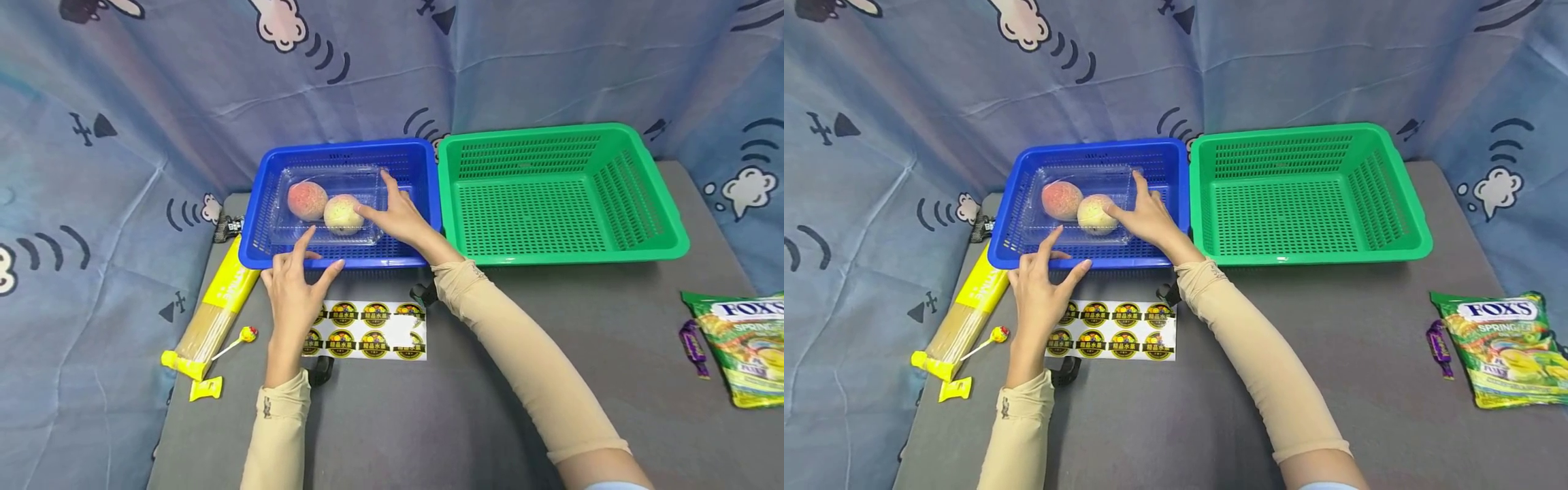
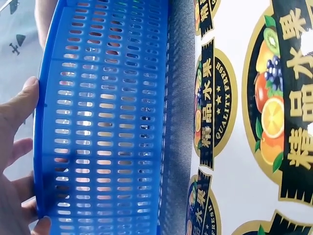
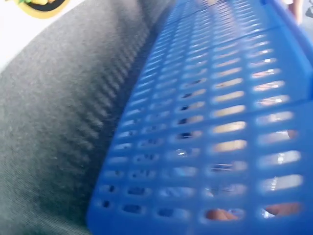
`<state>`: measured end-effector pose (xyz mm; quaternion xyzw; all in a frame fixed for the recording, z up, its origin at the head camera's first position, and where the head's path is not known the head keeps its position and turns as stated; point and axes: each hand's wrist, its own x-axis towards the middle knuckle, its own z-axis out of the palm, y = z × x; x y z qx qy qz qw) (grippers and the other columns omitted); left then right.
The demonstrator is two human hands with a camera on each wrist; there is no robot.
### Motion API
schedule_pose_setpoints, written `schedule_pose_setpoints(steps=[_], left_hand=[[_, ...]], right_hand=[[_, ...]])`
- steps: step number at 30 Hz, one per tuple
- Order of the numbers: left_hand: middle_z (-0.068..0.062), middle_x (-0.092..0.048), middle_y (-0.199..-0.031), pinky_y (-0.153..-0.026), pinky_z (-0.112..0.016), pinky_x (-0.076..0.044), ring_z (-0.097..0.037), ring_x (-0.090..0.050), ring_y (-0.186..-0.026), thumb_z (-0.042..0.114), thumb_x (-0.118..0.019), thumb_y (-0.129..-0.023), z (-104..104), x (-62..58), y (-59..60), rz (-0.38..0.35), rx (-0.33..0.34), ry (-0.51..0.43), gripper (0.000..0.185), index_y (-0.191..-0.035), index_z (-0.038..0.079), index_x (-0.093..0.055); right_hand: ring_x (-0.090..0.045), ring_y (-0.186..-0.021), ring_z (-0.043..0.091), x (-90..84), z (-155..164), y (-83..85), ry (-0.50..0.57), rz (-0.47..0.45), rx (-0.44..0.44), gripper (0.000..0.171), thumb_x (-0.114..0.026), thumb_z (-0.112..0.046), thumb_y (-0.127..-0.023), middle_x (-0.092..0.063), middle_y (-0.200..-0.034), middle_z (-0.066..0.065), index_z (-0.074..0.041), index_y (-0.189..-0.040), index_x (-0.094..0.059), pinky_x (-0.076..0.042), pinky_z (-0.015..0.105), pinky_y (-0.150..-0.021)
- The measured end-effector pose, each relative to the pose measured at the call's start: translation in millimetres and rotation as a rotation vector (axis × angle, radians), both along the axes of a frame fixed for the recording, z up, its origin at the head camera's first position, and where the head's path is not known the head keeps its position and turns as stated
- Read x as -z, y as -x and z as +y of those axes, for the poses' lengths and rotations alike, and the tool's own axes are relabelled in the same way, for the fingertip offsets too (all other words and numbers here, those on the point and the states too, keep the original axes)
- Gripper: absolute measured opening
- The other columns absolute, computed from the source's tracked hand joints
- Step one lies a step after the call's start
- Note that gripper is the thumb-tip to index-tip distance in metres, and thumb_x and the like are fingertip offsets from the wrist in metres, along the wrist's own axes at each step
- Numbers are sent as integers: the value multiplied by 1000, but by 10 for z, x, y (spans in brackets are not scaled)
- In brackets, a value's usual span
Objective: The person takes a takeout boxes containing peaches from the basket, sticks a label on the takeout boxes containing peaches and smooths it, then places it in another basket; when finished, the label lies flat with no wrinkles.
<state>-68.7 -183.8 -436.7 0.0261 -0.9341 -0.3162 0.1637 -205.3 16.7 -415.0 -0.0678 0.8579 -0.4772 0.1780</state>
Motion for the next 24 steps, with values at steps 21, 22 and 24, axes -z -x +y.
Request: schedule_pose_setpoints(steps=[21,22,24], left_hand=[[-9,-76,-121,-101,-60,-26,-32,-53,-117,44,-81,-92,-22,40,-10,-4,2,-47,39,-124,21,-80],[-9,-76,-121,-101,-60,-26,-32,-53,-117,44,-81,-92,-21,39,-10,-5,3,-50,39,-124,21,-80],[-9,-76,-119,-101,-60,-25,-31,-53,-117,43,-81,-93,-19,41,-12,0,4,-61,36,-122,21,-81]], right_hand=[[-32,-159,40,112,-46,63,13,38,8,95,-68,-41,-102,-26,-174,22,-19,-172,-7,-27,54,-130],[-33,-159,40,110,-47,64,17,44,11,95,-68,-40,-102,-27,-174,22,-19,-172,-8,-28,54,-130],[-42,-153,40,100,-49,60,33,59,26,92,-68,-38,-102,-36,-169,23,-21,-172,-10,-34,54,-127]])
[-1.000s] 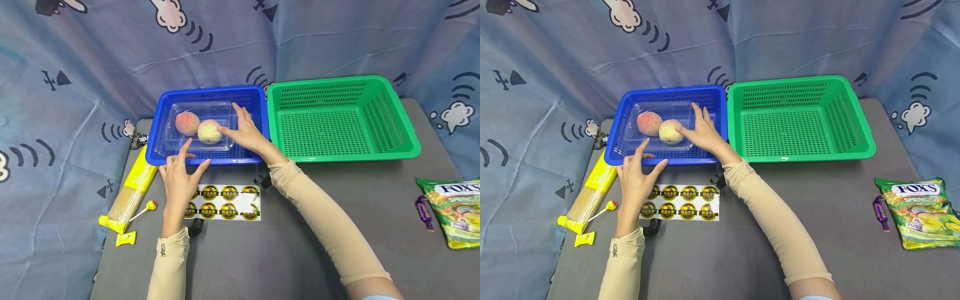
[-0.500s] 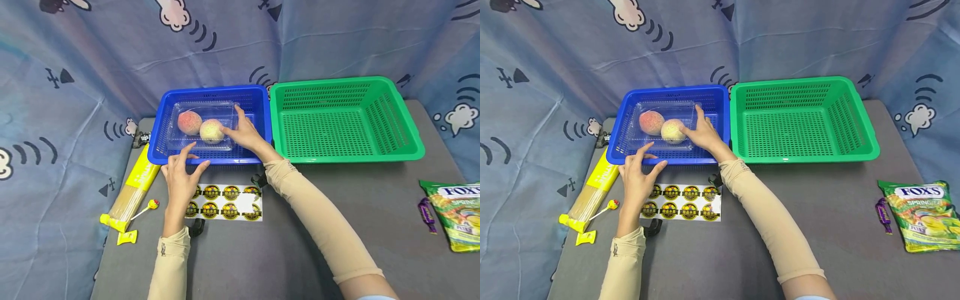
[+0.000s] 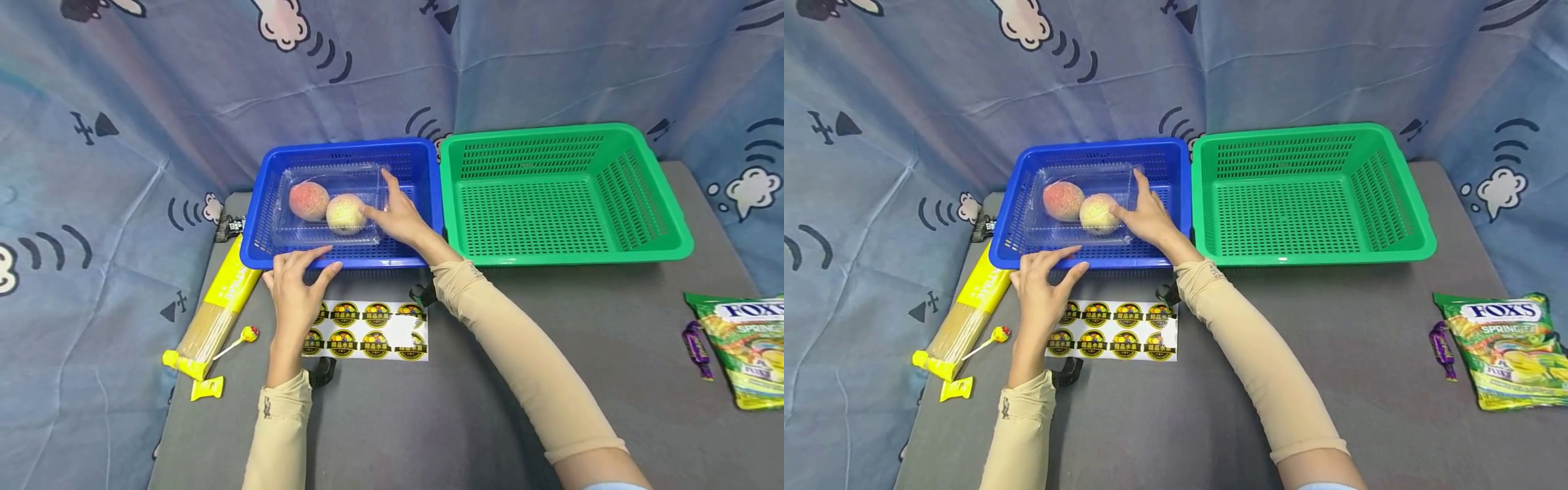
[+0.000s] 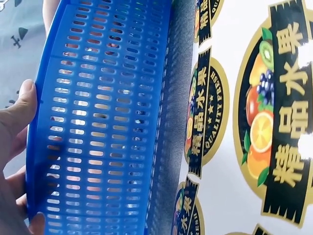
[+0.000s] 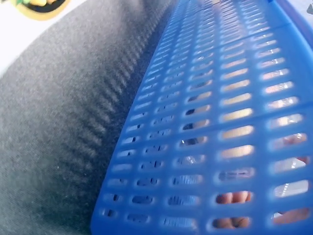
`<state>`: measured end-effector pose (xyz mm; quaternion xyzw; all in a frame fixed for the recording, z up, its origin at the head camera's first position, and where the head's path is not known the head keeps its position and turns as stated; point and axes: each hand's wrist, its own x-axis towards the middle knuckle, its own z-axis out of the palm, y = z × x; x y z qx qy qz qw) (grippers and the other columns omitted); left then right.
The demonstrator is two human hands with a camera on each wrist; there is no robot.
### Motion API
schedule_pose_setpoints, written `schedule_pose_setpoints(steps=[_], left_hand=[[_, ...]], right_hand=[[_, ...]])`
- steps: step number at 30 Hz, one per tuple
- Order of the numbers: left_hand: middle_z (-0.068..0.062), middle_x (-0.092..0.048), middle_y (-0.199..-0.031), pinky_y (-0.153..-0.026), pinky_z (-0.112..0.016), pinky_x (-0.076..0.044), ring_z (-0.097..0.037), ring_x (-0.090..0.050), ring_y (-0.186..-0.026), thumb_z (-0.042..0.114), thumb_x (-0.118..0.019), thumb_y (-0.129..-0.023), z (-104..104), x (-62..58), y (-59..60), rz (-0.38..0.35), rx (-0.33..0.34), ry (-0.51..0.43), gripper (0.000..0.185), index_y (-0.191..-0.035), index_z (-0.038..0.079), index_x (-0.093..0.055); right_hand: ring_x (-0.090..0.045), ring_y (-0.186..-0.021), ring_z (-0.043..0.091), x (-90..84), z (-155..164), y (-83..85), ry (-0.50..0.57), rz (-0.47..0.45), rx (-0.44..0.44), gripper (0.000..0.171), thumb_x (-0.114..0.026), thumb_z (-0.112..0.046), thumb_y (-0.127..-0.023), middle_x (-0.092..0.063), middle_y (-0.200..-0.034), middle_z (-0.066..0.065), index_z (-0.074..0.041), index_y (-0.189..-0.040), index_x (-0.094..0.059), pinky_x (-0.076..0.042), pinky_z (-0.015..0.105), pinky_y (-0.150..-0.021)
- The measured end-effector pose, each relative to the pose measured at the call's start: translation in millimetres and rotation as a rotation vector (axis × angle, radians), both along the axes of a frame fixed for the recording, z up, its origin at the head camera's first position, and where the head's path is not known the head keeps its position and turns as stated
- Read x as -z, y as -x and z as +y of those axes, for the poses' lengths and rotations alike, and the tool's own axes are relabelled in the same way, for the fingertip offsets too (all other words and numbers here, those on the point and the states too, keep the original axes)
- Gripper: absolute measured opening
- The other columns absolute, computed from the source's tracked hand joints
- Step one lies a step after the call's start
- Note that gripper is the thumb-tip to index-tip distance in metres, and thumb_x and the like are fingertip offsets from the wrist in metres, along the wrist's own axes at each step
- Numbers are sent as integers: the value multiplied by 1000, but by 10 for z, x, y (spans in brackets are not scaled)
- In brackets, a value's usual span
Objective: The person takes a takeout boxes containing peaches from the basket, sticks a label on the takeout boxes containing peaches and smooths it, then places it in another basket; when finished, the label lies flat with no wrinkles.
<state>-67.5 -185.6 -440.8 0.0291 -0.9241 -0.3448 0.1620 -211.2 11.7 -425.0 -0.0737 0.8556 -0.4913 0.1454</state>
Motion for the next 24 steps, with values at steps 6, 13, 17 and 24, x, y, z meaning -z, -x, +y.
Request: schedule_pose_setpoints(steps=[6,13,17,24], left_hand=[[-9,-74,-115,-101,-60,-23,-32,-51,-116,37,-82,-93,30,5,-11,20,-3,-45,27,-111,17,-84],[-9,-75,-114,-101,-60,-23,-33,-52,-116,35,-83,-91,39,10,-7,31,-11,-51,25,-108,16,-84],[-9,-75,-113,-102,-60,-23,-33,-52,-116,35,-84,-91,42,15,1,33,-16,-48,25,-107,16,-84],[-10,-75,-113,-102,-60,-22,-33,-51,-118,35,-84,-90,51,4,8,20,-25,-57,25,-106,16,-84]], right_hand=[[-51,-78,23,-44,7,-23,70,40,94,80,-65,-35,-102,-49,-86,8,-27,-170,-23,-48,41,-75],[-38,-60,13,-72,11,-42,72,102,176,71,-64,-33,-102,-39,-69,-2,-29,-167,-35,-36,31,-59],[-41,-63,13,-90,14,-66,66,119,204,70,-64,-32,-102,-47,-79,1,-28,-166,-36,-37,33,-61],[-43,-62,14,-149,35,-97,44,127,269,70,-64,-30,-100,-46,-78,1,-25,-165,-38,-40,34,-63]])
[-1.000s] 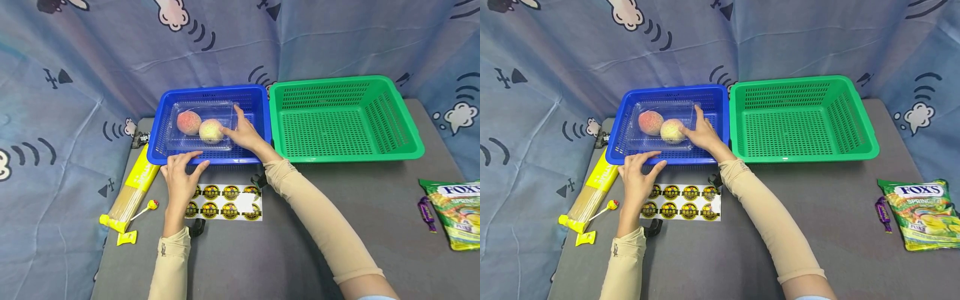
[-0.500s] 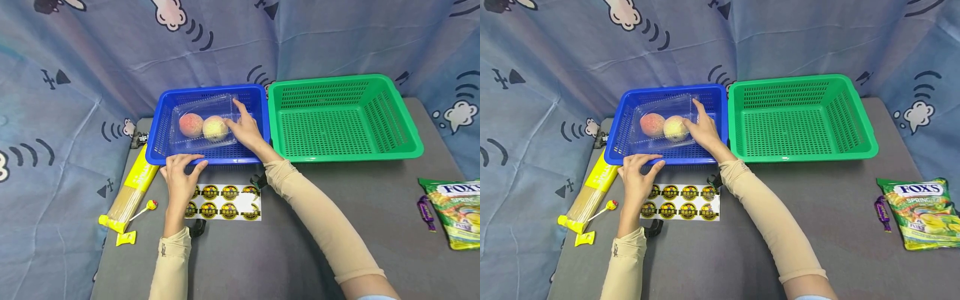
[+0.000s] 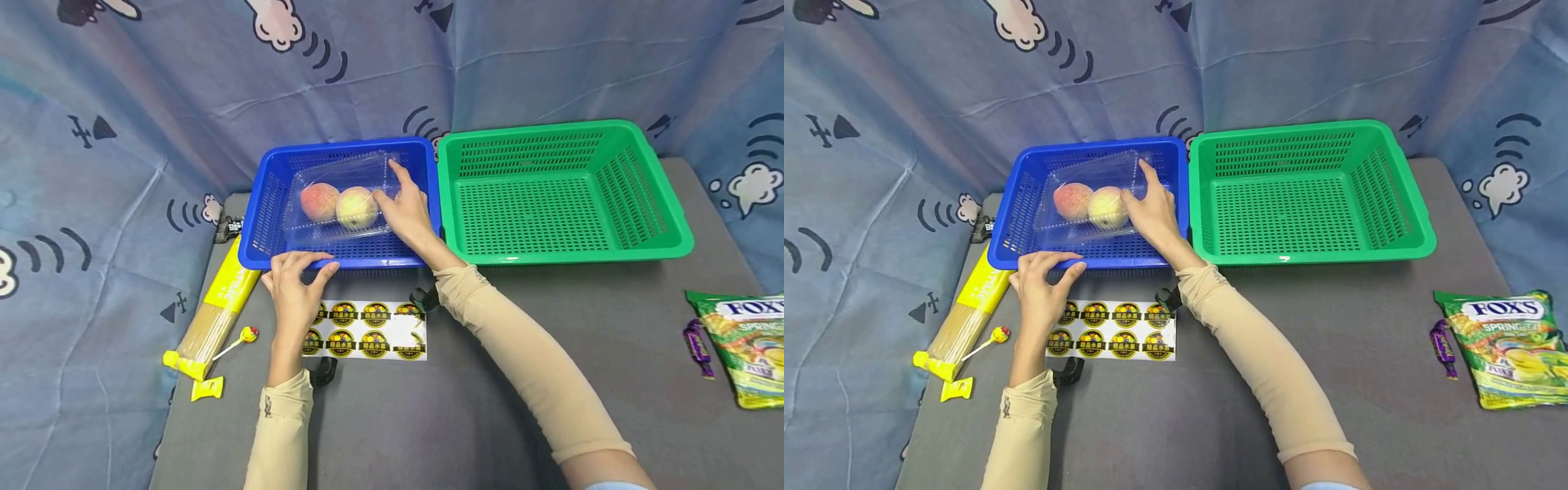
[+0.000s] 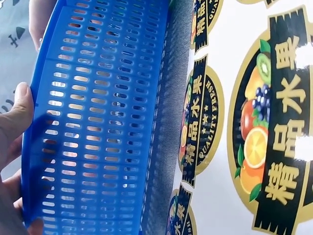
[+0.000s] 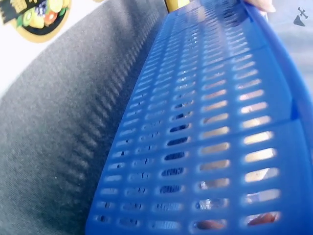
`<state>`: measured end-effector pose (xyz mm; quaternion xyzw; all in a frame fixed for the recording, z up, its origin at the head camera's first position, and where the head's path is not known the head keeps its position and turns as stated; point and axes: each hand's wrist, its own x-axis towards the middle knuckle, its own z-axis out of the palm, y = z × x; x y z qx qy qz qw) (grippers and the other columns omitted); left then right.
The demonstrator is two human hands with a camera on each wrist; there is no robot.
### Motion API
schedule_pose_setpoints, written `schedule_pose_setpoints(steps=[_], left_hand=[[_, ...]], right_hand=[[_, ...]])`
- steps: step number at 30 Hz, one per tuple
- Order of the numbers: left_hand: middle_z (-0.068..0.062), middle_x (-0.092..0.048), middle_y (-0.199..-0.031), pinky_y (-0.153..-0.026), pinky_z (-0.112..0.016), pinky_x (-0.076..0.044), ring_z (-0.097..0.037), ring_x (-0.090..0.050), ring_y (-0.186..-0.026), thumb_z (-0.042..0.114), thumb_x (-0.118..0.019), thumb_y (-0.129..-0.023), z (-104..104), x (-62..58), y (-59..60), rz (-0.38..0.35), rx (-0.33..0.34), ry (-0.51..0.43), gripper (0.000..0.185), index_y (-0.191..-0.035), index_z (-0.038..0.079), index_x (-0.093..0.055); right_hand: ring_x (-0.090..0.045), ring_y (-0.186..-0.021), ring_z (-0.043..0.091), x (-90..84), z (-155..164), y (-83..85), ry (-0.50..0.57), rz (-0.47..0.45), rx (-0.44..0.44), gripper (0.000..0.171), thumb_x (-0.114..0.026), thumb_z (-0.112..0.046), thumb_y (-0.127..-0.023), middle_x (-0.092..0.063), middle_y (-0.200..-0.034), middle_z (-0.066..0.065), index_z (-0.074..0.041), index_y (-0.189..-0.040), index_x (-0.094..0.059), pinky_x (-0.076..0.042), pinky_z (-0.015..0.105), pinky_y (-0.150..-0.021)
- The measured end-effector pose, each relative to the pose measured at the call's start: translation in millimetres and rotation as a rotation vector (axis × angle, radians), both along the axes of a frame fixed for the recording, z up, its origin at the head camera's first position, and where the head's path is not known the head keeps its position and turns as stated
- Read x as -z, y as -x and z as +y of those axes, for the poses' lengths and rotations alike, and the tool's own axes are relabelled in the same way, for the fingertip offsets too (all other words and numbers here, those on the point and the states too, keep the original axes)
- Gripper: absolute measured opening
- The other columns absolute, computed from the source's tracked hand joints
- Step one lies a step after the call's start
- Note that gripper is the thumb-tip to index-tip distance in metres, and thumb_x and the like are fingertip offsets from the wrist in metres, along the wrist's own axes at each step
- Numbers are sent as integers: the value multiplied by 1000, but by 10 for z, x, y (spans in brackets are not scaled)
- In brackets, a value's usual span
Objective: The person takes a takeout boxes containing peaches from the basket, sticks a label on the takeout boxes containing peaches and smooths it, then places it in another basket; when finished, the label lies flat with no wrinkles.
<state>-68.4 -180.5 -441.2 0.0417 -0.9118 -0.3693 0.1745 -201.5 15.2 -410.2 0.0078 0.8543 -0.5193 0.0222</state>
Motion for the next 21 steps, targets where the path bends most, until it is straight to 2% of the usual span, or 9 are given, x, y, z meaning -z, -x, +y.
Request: schedule_pose_setpoints(steps=[4,9,15,21], left_hand=[[-11,-75,-114,-103,-60,-22,-33,-51,-119,34,-84,-91,0,0,5,1,3,-1,24,-106,16,-84],[-10,-75,-113,-103,-61,-22,-34,-51,-119,35,-84,-91,-6,11,5,10,5,14,24,-107,16,-84],[-11,-75,-114,-103,-62,-21,-34,-51,-119,34,-83,-91,-8,22,-3,15,4,17,25,-107,15,-84],[-11,-74,-116,-102,-61,-21,-35,-51,-120,34,-83,-91,-4,37,-6,6,2,16,25,-108,15,-83]], right_hand=[[-41,-58,12,-60,22,-4,-5,13,20,69,-66,-29,-100,-43,-71,-2,-26,-164,-41,-38,33,-58],[-37,-54,10,-166,96,-15,12,72,54,65,-68,-24,-97,-38,-65,-5,-24,-160,-49,-32,29,-53],[-34,-53,7,-263,256,-38,93,116,89,64,-70,-21,-94,-37,-64,-6,-22,-156,-54,-29,26,-51],[-37,-56,7,-406,513,-157,203,183,97,61,-72,-18,-93,-39,-63,-8,-20,-153,-58,-32,26,-57]])
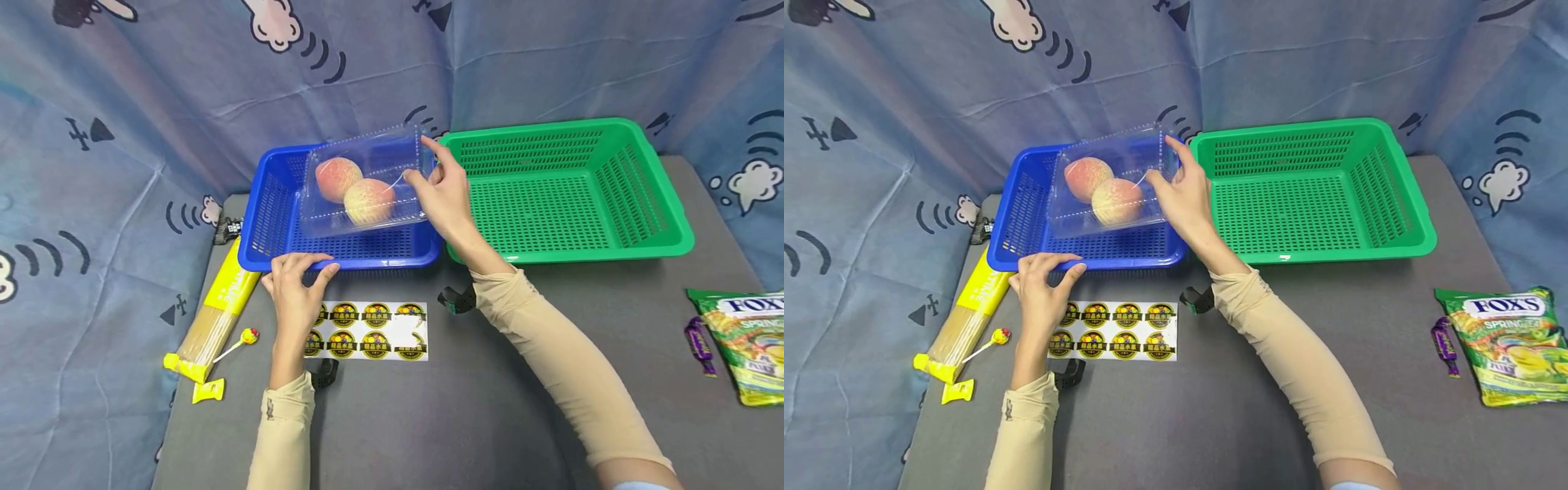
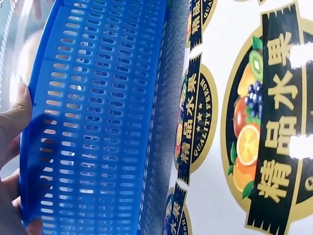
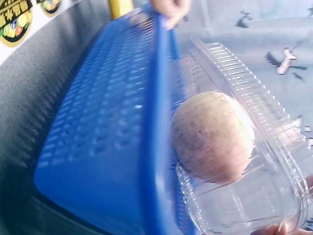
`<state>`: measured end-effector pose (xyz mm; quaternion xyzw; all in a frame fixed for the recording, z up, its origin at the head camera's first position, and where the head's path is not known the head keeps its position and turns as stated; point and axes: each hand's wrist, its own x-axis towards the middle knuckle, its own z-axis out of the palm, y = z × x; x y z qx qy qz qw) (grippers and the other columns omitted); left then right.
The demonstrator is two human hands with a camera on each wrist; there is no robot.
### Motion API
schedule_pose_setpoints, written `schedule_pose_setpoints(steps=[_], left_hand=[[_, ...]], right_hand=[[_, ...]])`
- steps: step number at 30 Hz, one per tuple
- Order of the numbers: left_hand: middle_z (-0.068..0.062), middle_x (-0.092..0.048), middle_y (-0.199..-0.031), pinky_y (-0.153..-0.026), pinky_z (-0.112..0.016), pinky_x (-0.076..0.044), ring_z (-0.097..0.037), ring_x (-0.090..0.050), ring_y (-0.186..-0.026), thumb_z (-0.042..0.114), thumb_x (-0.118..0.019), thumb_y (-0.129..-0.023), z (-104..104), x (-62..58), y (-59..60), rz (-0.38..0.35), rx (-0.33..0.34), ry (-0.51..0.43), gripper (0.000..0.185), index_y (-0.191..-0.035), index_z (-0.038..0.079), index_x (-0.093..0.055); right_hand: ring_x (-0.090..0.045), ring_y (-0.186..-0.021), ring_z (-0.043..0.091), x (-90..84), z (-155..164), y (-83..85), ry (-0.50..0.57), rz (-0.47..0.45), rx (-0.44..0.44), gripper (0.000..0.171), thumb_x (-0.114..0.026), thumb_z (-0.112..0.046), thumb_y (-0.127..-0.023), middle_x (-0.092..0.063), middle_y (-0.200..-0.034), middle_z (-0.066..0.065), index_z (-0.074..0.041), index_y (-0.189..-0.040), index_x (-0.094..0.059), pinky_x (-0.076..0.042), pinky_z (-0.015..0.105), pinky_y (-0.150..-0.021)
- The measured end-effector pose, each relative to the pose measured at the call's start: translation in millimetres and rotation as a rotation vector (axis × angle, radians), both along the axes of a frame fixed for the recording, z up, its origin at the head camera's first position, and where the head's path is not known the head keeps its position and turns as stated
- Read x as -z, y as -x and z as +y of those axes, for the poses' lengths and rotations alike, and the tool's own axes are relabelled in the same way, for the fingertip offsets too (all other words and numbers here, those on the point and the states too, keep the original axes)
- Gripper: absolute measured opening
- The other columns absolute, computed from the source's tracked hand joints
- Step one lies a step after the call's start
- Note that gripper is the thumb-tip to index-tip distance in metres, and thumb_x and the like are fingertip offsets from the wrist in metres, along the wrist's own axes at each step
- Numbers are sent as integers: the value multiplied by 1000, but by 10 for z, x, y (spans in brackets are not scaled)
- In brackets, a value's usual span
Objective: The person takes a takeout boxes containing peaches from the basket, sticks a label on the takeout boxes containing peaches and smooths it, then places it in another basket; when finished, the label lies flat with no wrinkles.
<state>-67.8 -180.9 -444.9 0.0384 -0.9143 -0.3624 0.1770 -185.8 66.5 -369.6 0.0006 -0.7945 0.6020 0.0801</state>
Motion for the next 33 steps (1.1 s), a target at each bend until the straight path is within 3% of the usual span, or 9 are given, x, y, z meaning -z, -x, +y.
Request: schedule_pose_setpoints(steps=[4,8,11,22,26,29,33], left_hand=[[-12,-74,-116,-101,-60,-20,-35,-50,-121,34,-83,-92,13,7,-3,-7,2,-3,25,-108,15,-83],[-12,-74,-116,-100,-61,-20,-36,-50,-120,34,-83,-92,14,13,-2,0,4,0,25,-108,15,-83],[-12,-74,-116,-101,-61,-20,-36,-50,-120,34,-83,-92,11,15,-10,10,5,-3,25,-108,15,-83],[-12,-73,-117,-102,-61,-19,-36,-49,-119,35,-83,-92,11,8,-30,21,14,-14,26,-108,15,-83],[-13,-73,-116,-101,-61,-19,-36,-49,-119,33,-83,-92,10,7,-25,24,12,-15,25,-108,14,-83],[-13,-73,-117,-100,-61,-20,-36,-49,-120,34,-81,-93,12,9,-26,19,16,-11,25,-109,14,-83],[-13,-73,-117,-101,-62,-20,-37,-49,-120,37,-80,-93,12,18,-23,15,21,-1,27,-109,15,-83]], right_hand=[[-40,-55,6,-123,276,-159,68,50,-3,59,-72,-13,-94,-41,-60,-10,-19,-151,-60,-39,26,-61],[-45,-55,7,-246,603,-368,156,58,-13,59,-70,-8,-96,-44,-59,-9,-17,-153,-58,-56,21,-66],[-49,-55,10,-306,831,-541,209,65,-13,58,-69,-5,-98,-45,-60,-6,-17,-153,-57,-63,24,-71],[-40,-55,14,-363,1435,-1149,557,128,16,56,-59,16,-96,-46,-63,2,-3,-148,-60,-64,26,-71],[-38,-54,17,-359,1581,-1330,616,180,23,56,-56,21,-96,-45,-61,4,4,-149,-56,-56,18,-62],[-35,-54,18,-336,1681,-1459,655,215,32,56,-53,24,-95,-44,-59,5,9,-149,-54,-39,25,-55],[-32,-53,17,-302,1808,-1639,655,215,74,57,-52,26,-95,-43,-60,5,10,-149,-52,-26,28,-54]])
